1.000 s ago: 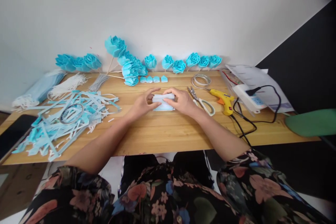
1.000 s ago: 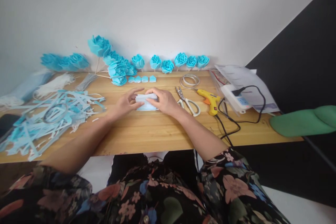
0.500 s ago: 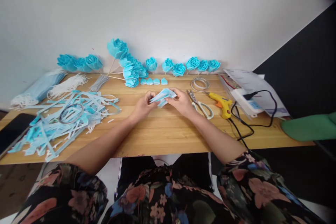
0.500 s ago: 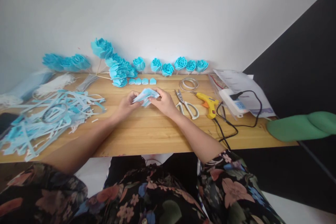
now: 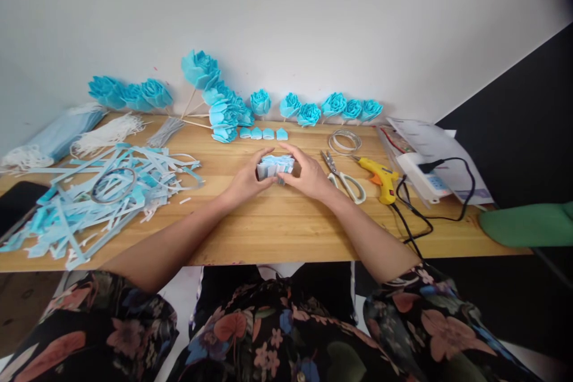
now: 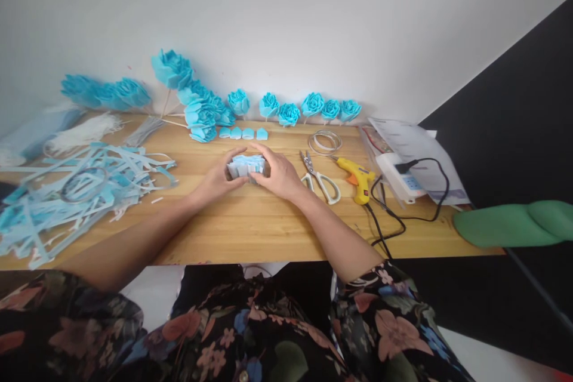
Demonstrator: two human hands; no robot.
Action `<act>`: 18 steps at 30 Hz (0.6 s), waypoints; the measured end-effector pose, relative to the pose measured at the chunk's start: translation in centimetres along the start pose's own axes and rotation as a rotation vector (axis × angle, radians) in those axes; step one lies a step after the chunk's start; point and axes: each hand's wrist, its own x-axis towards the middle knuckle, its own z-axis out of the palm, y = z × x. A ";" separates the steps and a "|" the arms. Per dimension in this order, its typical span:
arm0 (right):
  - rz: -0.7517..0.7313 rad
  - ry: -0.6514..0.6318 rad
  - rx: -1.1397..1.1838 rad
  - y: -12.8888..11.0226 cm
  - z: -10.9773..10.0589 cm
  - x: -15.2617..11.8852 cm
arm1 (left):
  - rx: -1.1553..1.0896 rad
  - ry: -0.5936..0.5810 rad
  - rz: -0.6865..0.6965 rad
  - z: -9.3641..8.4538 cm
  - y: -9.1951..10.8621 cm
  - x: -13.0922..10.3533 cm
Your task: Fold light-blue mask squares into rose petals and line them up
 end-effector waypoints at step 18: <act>0.183 -0.185 0.596 0.3 -0.2 -0.1 | -0.249 0.095 -0.146 -1.0 0.9 0.2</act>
